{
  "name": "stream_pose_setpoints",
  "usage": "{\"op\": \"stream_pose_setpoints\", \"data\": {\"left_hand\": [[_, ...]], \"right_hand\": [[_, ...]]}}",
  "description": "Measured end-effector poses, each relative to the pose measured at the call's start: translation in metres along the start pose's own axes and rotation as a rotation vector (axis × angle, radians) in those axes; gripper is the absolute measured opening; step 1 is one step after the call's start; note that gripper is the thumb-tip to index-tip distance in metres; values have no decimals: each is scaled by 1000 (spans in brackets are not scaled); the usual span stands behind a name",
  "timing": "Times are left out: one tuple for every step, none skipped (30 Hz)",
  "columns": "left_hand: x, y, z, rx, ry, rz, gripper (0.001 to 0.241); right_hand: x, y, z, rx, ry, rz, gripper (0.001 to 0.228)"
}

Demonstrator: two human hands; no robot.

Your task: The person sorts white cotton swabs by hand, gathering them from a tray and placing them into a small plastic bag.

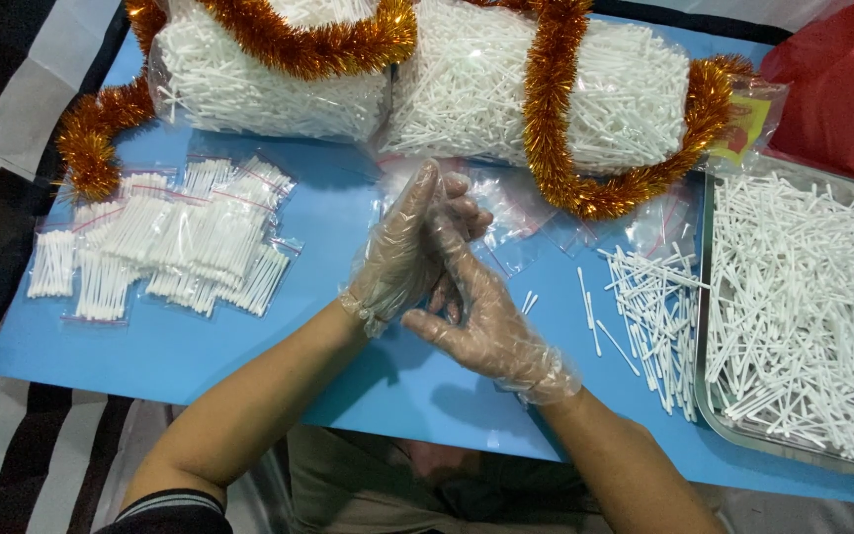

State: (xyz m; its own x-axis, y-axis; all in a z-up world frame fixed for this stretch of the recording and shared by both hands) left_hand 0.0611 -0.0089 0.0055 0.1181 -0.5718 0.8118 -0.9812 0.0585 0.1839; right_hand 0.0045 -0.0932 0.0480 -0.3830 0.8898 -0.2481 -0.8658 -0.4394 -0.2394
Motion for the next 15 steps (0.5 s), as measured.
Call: {"op": "stream_pose_setpoints", "data": {"left_hand": [[-2, -4, 3, -2, -1, 1, 43], [-5, -7, 7, -14, 27, 0, 44], [-7, -11, 11, -27, 54, -2, 45], [-6, -10, 11, -29, 53, -2, 45], [-6, -10, 12, -33, 48, -8, 45], [-6, -9, 13, -35, 43, -16, 45], [-6, -9, 11, -35, 43, -16, 45], [-7, -10, 10, -38, 54, -16, 44], [-7, -10, 8, -42, 66, -16, 42], [-7, -9, 7, -41, 66, -18, 42], [-7, -7, 6, -43, 85, -22, 41], [-7, -6, 5, -47, 105, -26, 39], [-8, -7, 6, -47, 106, -27, 39], [-9, -8, 5, -31, 70, -51, 40], [-11, -9, 5, -16, 35, -75, 40]], "right_hand": [[0, 0, -4, 0, 0, -3, 102], [1, -1, -6, -23, -20, 2, 103], [1, -1, -8, -45, -40, 7, 103], [1, -2, -10, -44, -41, 4, 103], [1, -2, -9, -76, -71, 11, 104], [1, -3, -8, -108, -101, 19, 106], [-1, -5, -4, -107, -101, 18, 106], [-3, -7, -1, -90, -59, 31, 106], [-4, -10, 2, -73, -16, 45, 107], [-4, -8, 0, -72, -17, 46, 107], [-4, -7, -2, -70, -3, 44, 105], [-4, -6, -5, -67, 11, 40, 103], [-3, -3, -9, -66, 11, 41, 103], [-2, -2, -13, -64, 32, 38, 101], [-2, 0, -17, -62, 54, 35, 98]]}}
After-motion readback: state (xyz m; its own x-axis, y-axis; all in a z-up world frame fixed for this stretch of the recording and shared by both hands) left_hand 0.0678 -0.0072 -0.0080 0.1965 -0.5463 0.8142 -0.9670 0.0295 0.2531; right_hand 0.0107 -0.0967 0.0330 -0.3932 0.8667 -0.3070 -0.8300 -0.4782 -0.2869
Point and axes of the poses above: each hand's wrist, its own y-axis away from the middle knuckle, its own x-axis out of the palm, z = x × y, the point moved 7 cm from there along -y, towards the middle knuckle, and after that the axes turned 5 degrees about -z, right-handed, at the moved point
